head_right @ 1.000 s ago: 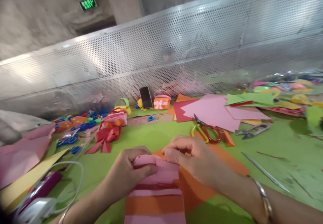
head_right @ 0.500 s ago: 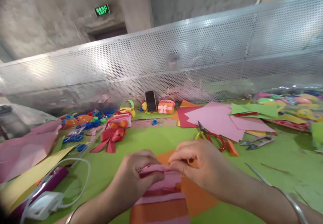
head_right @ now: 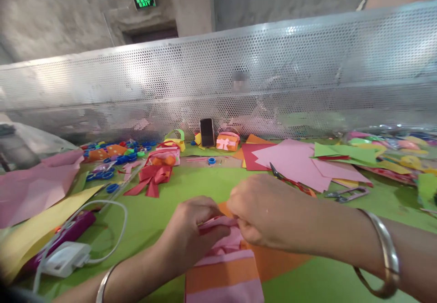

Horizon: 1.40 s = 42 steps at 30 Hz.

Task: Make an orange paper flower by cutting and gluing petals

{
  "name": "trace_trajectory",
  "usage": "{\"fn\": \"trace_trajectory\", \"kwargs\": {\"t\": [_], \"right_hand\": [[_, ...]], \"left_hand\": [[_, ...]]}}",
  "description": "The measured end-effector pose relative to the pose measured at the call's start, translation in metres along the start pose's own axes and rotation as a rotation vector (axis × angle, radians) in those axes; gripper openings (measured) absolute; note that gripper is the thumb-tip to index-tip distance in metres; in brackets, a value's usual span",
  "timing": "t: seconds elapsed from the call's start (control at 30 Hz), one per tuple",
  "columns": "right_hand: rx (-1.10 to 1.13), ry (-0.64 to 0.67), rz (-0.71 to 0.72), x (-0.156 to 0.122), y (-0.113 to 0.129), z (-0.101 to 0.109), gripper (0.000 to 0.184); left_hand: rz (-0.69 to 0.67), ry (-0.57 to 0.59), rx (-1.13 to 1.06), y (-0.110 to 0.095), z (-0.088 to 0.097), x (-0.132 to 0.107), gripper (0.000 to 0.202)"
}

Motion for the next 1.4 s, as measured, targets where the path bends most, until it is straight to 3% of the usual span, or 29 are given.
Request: {"fn": "trace_trajectory", "kwargs": {"t": [0.17,0.3,0.37,0.53,0.7,0.87,0.97,1.03,1.1,1.17,1.23,1.3,1.33,1.4], "right_hand": [[0.168,0.018,-0.044,0.001,-0.011,-0.001,0.022],[0.452,-0.282,-0.244,-0.017,-0.056,0.020,0.037],[0.562,-0.425,-0.300,-0.028,-0.072,0.023,0.035],[0.707,-0.389,-0.274,-0.025,-0.062,-0.010,0.018],[0.726,-0.424,-0.256,-0.023,-0.047,-0.016,0.029],[0.684,-0.450,-0.258,-0.033,-0.059,-0.009,0.040],[0.749,-0.468,-0.504,-0.047,-0.090,-0.022,0.057],[0.916,-0.359,-0.689,-0.053,-0.102,-0.049,0.062],[1.188,-0.242,-0.820,-0.056,-0.100,-0.077,0.059],[1.488,-0.211,-0.877,-0.056,-0.091,-0.095,0.048],[1.676,-0.239,-0.860,-0.052,-0.084,-0.099,0.039],[1.735,-0.271,-0.833,-0.048,-0.083,-0.098,0.036],[1.741,-0.285,-0.829,-0.048,-0.085,-0.098,0.035],[1.764,-0.326,-0.825,-0.047,-0.089,-0.096,0.035]], "left_hand": [[0.085,0.049,-0.077,0.010,-0.003,0.003,0.036],[0.280,0.077,-0.139,0.032,-0.006,0.003,0.041],[0.346,0.103,-0.146,0.040,-0.011,0.002,0.038],[0.367,0.125,-0.176,0.044,-0.019,0.001,0.036],[0.321,0.155,-0.240,0.037,-0.024,0.002,0.039],[0.319,0.057,-0.246,0.041,-0.007,0.007,0.033],[0.288,0.019,-0.258,0.043,-0.003,0.010,0.031],[0.245,0.008,-0.272,0.043,-0.004,0.011,0.025],[0.161,-0.019,-0.285,0.040,-0.003,0.012,0.017],[-0.027,-0.044,-0.227,0.024,0.001,0.011,0.013],[-0.274,-0.047,-0.071,0.001,0.005,0.006,0.022],[-0.402,-0.045,0.106,-0.012,0.009,0.002,0.032],[-0.375,-0.045,0.173,-0.009,0.011,0.004,0.038],[-0.161,-0.048,0.254,0.012,0.020,0.013,0.057]]}}
Point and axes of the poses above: each hand's wrist, its own x-axis towards the middle knuckle, its own z-axis out of the back of the hand, y = z × x, the point moved 10 cm from there along x, towards the middle knuckle, and after that the axes turned 12 degrees about x, right-handed, at the moved point
